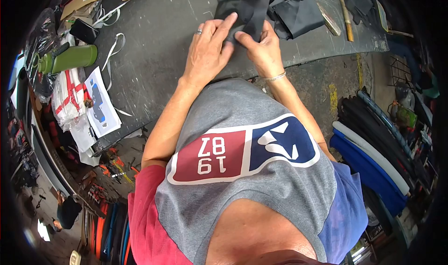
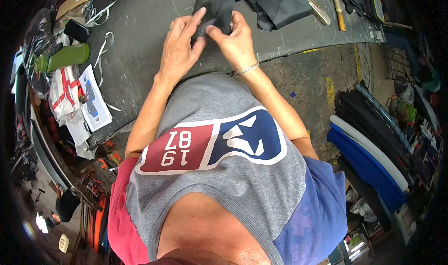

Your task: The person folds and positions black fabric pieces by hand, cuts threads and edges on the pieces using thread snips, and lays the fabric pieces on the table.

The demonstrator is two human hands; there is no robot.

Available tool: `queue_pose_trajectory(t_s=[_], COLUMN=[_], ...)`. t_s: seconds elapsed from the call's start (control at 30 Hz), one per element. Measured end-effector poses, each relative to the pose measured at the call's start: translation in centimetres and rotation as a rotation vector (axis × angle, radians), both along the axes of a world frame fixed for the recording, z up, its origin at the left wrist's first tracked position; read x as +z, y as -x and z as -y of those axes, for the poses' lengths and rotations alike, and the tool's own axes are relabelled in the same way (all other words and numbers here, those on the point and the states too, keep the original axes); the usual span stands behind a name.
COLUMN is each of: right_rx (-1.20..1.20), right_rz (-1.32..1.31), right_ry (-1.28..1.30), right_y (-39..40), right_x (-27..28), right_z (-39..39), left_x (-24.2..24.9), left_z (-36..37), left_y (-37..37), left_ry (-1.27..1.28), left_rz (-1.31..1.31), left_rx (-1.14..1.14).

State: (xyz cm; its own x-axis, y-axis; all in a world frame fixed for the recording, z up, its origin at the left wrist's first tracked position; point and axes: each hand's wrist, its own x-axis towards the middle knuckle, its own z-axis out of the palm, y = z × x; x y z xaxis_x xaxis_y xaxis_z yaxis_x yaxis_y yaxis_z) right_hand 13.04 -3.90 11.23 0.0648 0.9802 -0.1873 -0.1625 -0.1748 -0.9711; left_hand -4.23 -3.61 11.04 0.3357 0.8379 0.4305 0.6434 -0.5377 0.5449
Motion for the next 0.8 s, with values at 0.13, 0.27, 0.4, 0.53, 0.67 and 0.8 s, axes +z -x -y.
queue_pose_trajectory(t_s=[0.13,0.27,0.4,0.53,0.67,0.8], right_rx=[-0.004,0.048,0.122,0.105,0.068,0.025], right_rz=[-0.307,-0.399,-0.307,-0.176,-0.157,-0.457], right_ry=[0.170,0.199,0.227,0.219,0.163,0.097], right_y=[-1.3,-2.2,-2.3,-2.3,-2.3,-3.7], right_x=[0.8,2.9,2.9,2.2,2.5,0.8], right_z=[-0.6,-0.7,-0.7,-0.7,-0.5,1.1], left_x=[0.2,-1.2,-1.8,0.1,-0.2,1.1], left_z=[0.5,-0.5,-0.4,-0.6,-0.7,-1.1], left_y=[0.0,1.0,0.0,-0.6,-0.9,-1.0], left_ry=[0.303,1.103,1.454,1.337,1.070,0.784], left_rz=[0.285,1.024,1.536,1.431,1.357,1.269], left_rx=[0.073,0.032,-0.139,-0.002,0.115,0.097])
